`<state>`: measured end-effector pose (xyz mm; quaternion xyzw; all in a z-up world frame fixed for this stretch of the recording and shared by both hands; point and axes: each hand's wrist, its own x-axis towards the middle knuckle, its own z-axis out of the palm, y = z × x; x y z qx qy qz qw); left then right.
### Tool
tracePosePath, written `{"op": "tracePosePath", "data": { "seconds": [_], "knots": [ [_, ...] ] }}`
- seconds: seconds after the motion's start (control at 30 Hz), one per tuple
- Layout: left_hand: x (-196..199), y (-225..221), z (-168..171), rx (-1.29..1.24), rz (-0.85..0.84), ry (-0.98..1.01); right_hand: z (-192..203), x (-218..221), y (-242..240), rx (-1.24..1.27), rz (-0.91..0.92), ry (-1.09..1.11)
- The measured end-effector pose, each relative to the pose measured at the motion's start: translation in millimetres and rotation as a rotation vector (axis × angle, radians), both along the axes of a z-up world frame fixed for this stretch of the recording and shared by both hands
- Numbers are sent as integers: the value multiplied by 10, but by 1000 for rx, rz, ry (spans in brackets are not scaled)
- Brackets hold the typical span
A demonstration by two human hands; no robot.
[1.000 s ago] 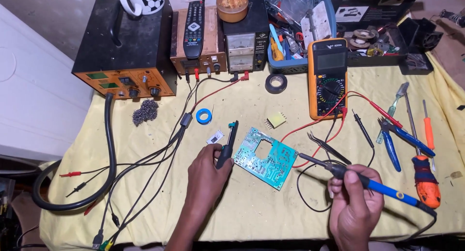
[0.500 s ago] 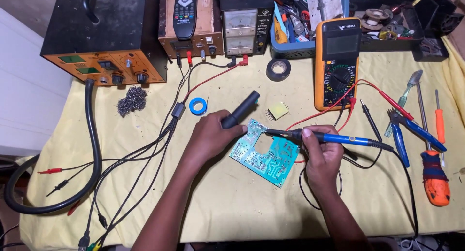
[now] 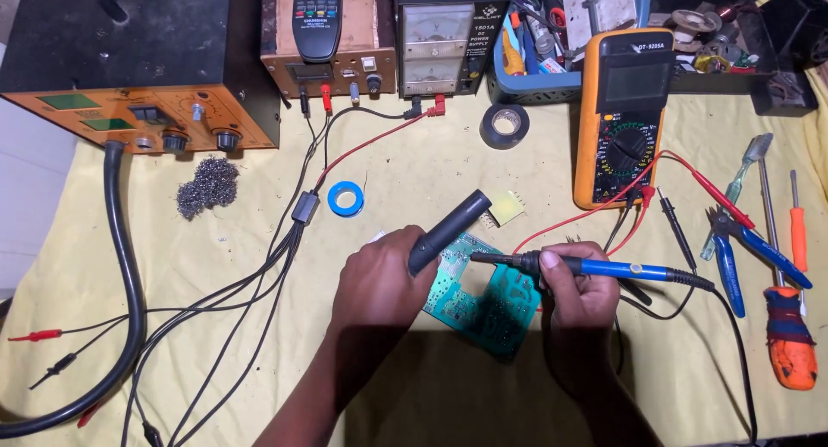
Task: Removing electronic components from a printed circuit board using a soldering iron and a manual desoldering pump.
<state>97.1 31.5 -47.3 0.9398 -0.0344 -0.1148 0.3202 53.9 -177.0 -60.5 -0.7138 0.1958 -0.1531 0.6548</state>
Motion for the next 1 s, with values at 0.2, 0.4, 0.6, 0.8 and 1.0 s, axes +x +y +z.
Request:
{"op": "tracePosePath", "data": {
  "seconds": [0.2, 0.4, 0.6, 0.8, 1.0],
  "knots": [
    [10, -17, -113, -20, -41, 138, -13, -5, -20, -48, 13, 1],
    [6, -29, -85, -96, -16, 119, -33, -22, -27, -96, 30, 26],
    [-2, -23, -122, -155, -30, 33, -18, -17, -9, -101, 22, 15],
    [16, -7, -166, -164, -41, 39, -2, -15, -15, -102, 49, 3],
    [40, -28, 54, -200, 9, 94, -130, 22, -77, -136, 128, -162]
  ]
}}
